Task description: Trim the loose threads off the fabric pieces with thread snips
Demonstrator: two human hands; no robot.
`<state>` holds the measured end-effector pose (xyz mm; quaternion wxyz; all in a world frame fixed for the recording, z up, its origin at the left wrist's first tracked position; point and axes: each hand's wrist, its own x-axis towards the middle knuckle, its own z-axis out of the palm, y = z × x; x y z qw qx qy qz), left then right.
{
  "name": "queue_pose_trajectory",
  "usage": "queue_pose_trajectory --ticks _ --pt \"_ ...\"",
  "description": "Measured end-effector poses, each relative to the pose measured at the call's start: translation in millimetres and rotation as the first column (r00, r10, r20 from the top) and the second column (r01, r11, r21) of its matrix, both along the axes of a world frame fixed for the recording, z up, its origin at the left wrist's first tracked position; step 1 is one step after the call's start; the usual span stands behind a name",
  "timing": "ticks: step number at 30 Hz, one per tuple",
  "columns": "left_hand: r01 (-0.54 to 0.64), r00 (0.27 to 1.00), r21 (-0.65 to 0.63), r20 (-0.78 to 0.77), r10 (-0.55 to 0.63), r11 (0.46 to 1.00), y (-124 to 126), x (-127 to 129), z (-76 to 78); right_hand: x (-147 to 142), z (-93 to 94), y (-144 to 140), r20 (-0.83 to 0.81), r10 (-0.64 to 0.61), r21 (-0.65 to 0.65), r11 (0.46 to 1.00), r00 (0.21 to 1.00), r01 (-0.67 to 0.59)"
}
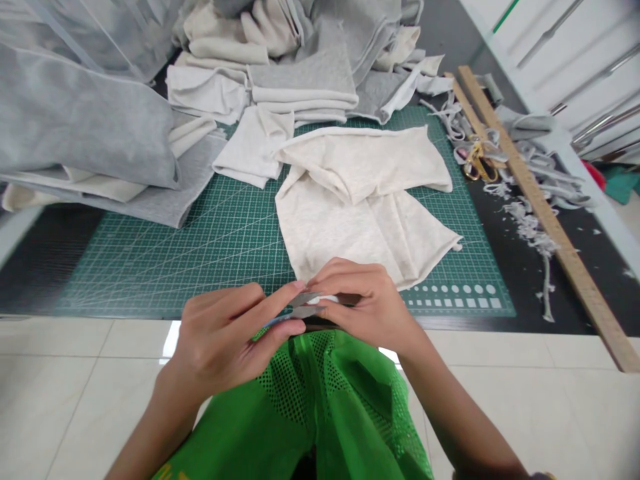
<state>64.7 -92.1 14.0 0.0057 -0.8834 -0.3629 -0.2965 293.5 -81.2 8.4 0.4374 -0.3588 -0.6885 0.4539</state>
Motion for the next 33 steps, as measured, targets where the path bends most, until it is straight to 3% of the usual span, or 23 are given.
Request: queue_pose_trajectory --ticks 12,20,23,27,33 --pt "-0.001 1.000 -0.023 -0.024 0.000 1.000 5 -1 -0.9 0 0.1 2 -0.060 -0.018 -0.109 0.994 0.998 0.012" --pt "-0.023 0.999 -0.058 0.031 0.024 0.998 8 4 -3.7 -4 2.4 3 -0.082 -0.106 -0.321 0.944 0.991 0.074" --pt "-0.040 0.994 -0.141 0.097 0.054 0.989 8 8 -4.2 -6 3.8 3 -0.084 -0.126 -0.376 0.923 0.988 0.086" --pt "-0.029 0.964 -0.382 0.233 0.126 0.924 6 15 -0.2 -11 11.5 3 -0.053 -0.158 -0.429 0.895 0.986 0.121" --pt "-0.058 0.853 -0.685 0.344 0.392 0.727 -4 22 3.7 -17 38.1 12 0.199 -0.131 -0.357 0.913 0.971 0.196"
